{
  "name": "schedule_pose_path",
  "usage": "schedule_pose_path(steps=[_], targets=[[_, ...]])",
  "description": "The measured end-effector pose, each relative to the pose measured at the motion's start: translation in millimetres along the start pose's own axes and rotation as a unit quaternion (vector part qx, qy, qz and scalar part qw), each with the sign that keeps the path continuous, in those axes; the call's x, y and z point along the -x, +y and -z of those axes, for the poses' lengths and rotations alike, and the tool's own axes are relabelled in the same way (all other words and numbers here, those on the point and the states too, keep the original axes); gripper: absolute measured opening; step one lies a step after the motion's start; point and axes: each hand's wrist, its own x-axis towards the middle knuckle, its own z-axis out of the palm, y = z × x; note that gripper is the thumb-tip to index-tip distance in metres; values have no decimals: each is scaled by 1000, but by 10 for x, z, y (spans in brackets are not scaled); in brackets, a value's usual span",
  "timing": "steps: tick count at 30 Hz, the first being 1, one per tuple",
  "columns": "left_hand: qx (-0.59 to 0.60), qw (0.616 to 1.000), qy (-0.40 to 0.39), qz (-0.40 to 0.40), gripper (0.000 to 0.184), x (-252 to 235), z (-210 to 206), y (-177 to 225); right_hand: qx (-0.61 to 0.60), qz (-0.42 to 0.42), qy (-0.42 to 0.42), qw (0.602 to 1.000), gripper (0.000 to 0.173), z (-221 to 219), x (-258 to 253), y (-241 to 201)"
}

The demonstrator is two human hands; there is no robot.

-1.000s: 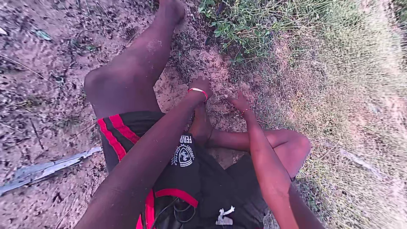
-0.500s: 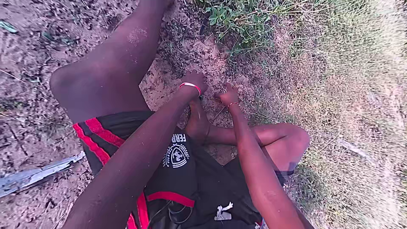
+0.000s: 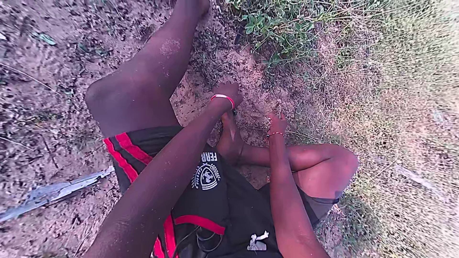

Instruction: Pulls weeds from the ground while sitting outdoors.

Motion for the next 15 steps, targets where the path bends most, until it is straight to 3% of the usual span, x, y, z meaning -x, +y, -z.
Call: schedule_pose_path(steps=[3, 7, 12, 15], targets=[[55, 998, -10, -27, 43, -65, -64, -18, -82, 7, 8, 997, 50, 184, 5, -77], [244, 967, -45, -63, 42, -54, -140, 53, -33, 85, -47, 995, 47, 217, 113, -369], [557, 829, -60, -13, 58, 130, -94, 272, -14, 239, -130, 962, 37, -212, 322, -804], [677, 736, -7, 8, 62, 73, -36, 228, 41, 243, -232, 941, 36, -329, 386, -1017]])
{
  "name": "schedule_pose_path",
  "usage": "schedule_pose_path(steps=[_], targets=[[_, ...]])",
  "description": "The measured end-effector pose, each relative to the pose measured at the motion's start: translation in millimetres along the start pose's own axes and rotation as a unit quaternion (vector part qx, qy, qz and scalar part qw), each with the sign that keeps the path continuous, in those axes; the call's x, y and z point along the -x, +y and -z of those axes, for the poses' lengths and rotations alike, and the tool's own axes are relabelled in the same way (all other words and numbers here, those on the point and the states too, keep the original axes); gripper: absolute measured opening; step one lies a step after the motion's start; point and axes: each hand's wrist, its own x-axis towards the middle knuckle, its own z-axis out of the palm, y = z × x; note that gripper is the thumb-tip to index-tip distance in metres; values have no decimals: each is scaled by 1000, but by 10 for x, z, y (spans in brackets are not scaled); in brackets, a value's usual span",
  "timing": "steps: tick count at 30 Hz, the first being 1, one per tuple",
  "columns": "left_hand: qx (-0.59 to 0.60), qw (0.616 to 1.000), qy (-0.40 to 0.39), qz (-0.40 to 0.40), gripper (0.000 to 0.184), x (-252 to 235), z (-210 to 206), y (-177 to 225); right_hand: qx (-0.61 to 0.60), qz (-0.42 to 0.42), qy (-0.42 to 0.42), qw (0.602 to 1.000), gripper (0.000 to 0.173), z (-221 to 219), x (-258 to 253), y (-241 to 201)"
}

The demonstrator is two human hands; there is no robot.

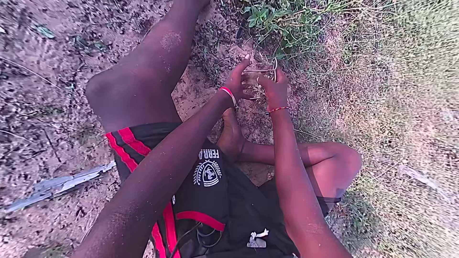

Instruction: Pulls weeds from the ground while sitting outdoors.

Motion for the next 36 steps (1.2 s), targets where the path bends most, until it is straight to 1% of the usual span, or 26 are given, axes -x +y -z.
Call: schedule_pose_path(steps=[2, 4, 6, 7, 8, 9, 10, 12, 13, 14, 15, 16, 17, 19, 21, 23, 24, 26, 28, 29, 30, 31, 32, 35, 36], targets=[[14, 1000, 16, -22, 64, -71, 59, 22, 10, -22, -95, 995, 51, 25, -20, -97], [5, 999, 37, -31, 62, -114, 96, -33, -6, -25, -172, 985, 72, 66, -35, -111], [6, 998, 60, -12, 63, -178, 101, -140, -20, -36, -213, 976, 91, 132, -31, -139], [10, 998, 58, 4, 63, -217, 108, -197, -24, -41, -222, 974, 96, 182, -10, -169], [16, 998, 50, 15, 62, -253, 116, -254, -25, -43, -220, 974, 96, 245, 27, -196], [26, 999, 44, 17, 58, -279, 106, -291, -29, -42, -204, 978, 92, 315, 62, -201], [39, 998, 38, 15, 55, -302, 100, -309, -37, -45, -174, 983, 83, 381, 98, -179], [54, 998, 34, 13, 54, -297, 97, -297, -51, -63, -71, 994, 58, 465, 139, 4], [54, 998, 39, 15, 52, -277, 88, -274, -27, -72, -24, 997, 46, 488, 135, 161], [53, 997, 46, 18, 53, -257, 92, -254, 28, -90, -4, 996, 35, 506, 135, 334], [48, 997, 50, 18, 55, -247, 102, -240, 99, -112, -14, 989, 30, 515, 147, 506], [42, 998, 52, 15, 57, -244, 120, -230, 169, -130, -50, 976, 28, 504, 175, 649], [36, 998, 55, 15, 59, -241, 135, -228, 228, -143, -94, 959, 32, 472, 226, 737], [18, 998, 57, 8, 57, -238, 133, -227, 302, -147, -152, 930, 44, 333, 178, 848], [-1, 998, 58, 0, 55, -236, 128, -250, 328, -124, -157, 923, 46, 246, 96, 996], [-17, 998, 54, -3, 58, -240, 144, -234, 339, -98, -166, 921, 44, 228, 40, 1051], [-23, 998, 55, -3, 57, -237, 134, -222, 363, -88, -174, 911, 44, 218, 38, 1057], [-29, 998, 58, 1, 55, -224, 112, -180, 425, -86, -179, 883, 47, 149, 74, 1010], [-32, 998, 57, 4, 56, -210, 114, -165, 503, -92, -192, 838, 53, 58, 122, 964], [-38, 997, 60, 6, 58, -198, 117, -159, 532, -91, -196, 818, 53, 25, 136, 952], [-45, 997, 64, 4, 59, -179, 117, -148, 547, -90, -200, 808, 51, 7, 144, 949], [-52, 996, 67, 1, 60, -157, 118, -129, 549, -89, -199, 807, 48, -2, 141, 954], [-57, 996, 69, -3, 60, -146, 115, -123, 541, -86, -188, 815, 45, 6, 147, 981], [-67, 996, 62, -5, 60, -151, 129, -103, 476, -71, -138, 866, 50, 32, 195, 1083], [-71, 996, 62, -5, 61, -145, 133, -82, 466, -75, -124, 873, 51, 19, 180, 1089]])
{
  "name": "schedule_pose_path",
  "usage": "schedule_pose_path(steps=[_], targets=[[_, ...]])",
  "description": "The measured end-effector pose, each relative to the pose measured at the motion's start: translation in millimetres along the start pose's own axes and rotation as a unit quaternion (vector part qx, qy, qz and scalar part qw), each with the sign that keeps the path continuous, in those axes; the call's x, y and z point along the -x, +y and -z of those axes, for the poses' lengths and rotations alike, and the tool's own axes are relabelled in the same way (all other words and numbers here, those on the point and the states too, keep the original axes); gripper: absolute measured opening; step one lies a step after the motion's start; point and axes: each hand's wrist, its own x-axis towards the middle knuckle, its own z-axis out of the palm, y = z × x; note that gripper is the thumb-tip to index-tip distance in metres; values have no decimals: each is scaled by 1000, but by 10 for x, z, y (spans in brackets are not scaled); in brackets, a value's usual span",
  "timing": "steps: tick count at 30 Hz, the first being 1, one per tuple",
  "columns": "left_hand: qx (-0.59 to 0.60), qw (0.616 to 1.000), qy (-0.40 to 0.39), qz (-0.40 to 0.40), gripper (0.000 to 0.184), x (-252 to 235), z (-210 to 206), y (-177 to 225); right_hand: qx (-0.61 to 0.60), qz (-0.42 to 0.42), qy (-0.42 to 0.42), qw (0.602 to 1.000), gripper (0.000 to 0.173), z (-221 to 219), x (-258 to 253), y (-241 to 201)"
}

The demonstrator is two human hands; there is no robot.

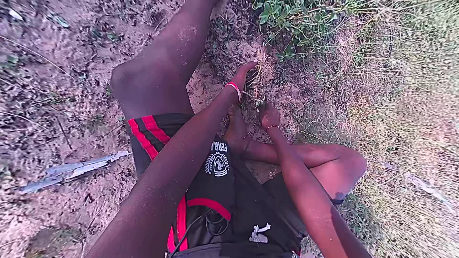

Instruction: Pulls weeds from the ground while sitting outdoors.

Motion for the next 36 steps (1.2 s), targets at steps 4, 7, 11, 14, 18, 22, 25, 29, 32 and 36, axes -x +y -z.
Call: schedule_pose_path(steps=[4, 7, 11, 14, 18, 22, 25, 29, 32, 36], targets=[[-5, 1000, 4, 3, 62, 13, 6, 4, -84, -44, 13, 995, 53, -1, 40, 2], [-19, 1000, -2, -19, 58, -17, 10, -17, -243, -157, 93, 953, 59, 36, 193, -34], [-6, 1000, -12, -14, 56, -32, -42, -34, -343, -206, 109, 910, 54, 64, 240, 178], [-21, 1000, -9, -11, 55, 20, 7, -73, -285, -144, 55, 946, 39, 20, 227, 306], [-23, 1000, 0, -16, 57, 40, 1, -40, -189, -29, 22, 981, 40, 100, 263, 241], [-35, 999, 7, -23, 58, 55, -20, -9, -23, -21, -32, 999, 46, 151, 140, 76], [-27, 1000, 6, -11, 60, 47, -8, -22, 123, -11, -86, 989, 49, 251, 67, -49], [-23, 1000, 7, -1, 62, 53, -16, 11, 113, -35, -158, 980, 56, 306, -142, -81], [-18, 1000, 4, -9, 59, 0, 10, -16, 57, -56, -195, 978, 55, 248, -310, -113], [-44, 999, -1, -13, 59, -34, 7, -29, 25, -40, -150, 988, 56, 167, -248, 1]])
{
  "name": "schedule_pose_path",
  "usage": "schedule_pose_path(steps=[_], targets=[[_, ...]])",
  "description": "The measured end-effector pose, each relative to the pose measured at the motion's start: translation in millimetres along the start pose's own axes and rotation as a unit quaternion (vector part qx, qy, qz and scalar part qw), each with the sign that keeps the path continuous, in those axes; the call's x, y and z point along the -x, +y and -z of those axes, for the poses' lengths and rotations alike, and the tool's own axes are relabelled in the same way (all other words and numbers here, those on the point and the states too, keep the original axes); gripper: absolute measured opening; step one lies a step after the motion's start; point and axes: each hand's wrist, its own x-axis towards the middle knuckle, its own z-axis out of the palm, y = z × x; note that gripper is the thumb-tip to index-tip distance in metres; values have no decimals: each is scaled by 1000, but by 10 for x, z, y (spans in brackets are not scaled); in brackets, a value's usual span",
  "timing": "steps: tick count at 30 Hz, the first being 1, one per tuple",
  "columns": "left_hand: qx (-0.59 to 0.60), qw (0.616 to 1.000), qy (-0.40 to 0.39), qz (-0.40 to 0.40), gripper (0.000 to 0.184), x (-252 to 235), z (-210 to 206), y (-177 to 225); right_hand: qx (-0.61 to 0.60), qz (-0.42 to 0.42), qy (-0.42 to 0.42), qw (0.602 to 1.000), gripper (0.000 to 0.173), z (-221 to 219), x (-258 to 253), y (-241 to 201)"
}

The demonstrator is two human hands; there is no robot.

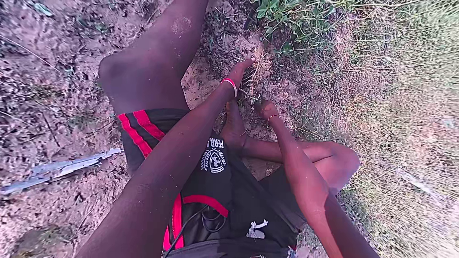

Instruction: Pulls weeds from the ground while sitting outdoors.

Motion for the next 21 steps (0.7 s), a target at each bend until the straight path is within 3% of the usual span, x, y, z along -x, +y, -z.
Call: schedule_pose_path(steps=[2, 6, 15, 21], targets=[[3, 1000, 0, 0, 60, 2, 5, 4, -32, -9, 38, 999, 59, -70, 1, 58], [20, 1000, -2, 19, 62, 6, -36, -14, -125, -12, 28, 992, 57, -83, 58, 105], [17, 1000, -7, -8, 58, 80, -179, 47, -83, -22, 44, 995, 51, -200, 255, 71], [57, 997, -14, -40, 55, 176, -298, 261, -123, -38, 50, 990, 49, -285, 428, 58]])
